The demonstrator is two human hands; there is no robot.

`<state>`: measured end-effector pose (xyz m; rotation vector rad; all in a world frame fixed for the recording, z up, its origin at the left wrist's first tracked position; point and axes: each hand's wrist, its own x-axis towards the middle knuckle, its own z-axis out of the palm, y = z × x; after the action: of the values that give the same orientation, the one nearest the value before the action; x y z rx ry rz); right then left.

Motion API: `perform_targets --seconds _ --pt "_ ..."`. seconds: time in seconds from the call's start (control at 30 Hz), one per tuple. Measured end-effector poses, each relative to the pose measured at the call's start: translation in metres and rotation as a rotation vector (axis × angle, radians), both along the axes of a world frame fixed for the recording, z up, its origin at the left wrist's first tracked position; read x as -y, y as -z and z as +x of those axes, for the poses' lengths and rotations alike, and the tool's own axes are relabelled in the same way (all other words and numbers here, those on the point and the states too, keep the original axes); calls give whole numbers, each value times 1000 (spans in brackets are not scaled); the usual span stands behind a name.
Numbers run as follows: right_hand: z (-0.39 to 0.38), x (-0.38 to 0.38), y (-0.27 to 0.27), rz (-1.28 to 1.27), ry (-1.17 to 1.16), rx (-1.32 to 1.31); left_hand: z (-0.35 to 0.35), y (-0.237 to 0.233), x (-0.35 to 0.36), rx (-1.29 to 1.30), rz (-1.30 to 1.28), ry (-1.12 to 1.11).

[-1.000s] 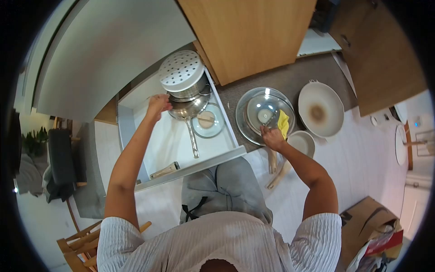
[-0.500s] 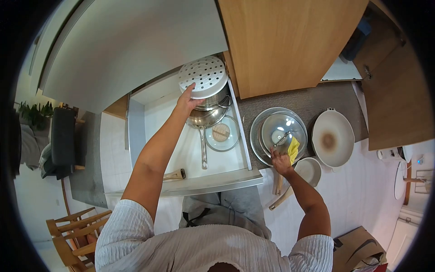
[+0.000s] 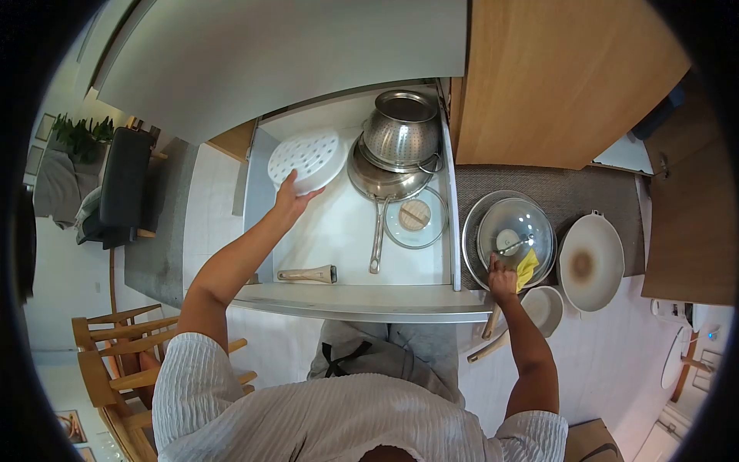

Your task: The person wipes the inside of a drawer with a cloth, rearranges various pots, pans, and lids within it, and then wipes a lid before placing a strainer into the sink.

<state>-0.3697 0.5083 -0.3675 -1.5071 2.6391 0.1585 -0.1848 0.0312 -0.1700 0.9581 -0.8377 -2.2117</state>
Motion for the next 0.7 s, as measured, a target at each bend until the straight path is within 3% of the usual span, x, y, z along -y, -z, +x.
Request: perform_targets --seconds 0.07,0.3,0.37,0.47,0.5,0.57,0.63,0.7 --pt "1 4 -4 53 28 15 17 29 25 179 77 -154" --pt "-5 10 -17 71 35 -55 12 95 63 209 81 -280" --pt "-9 10 -31 45 30 -14 8 104 69 377 125 -292" --pt "-27 21 -78 -92 197 147 5 109 78 525 89 -270" --pt "-37 32 -100 -205 247 121 0 106 77 525 93 -264" --pt "-66 59 -142 -398 281 32 -16 93 67 785 101 -238" --pt "-77 110 -212 -462 244 46 -43 85 50 711 79 -164" --pt "-82 165 -242 -578 106 95 -71 94 41 513 45 1"
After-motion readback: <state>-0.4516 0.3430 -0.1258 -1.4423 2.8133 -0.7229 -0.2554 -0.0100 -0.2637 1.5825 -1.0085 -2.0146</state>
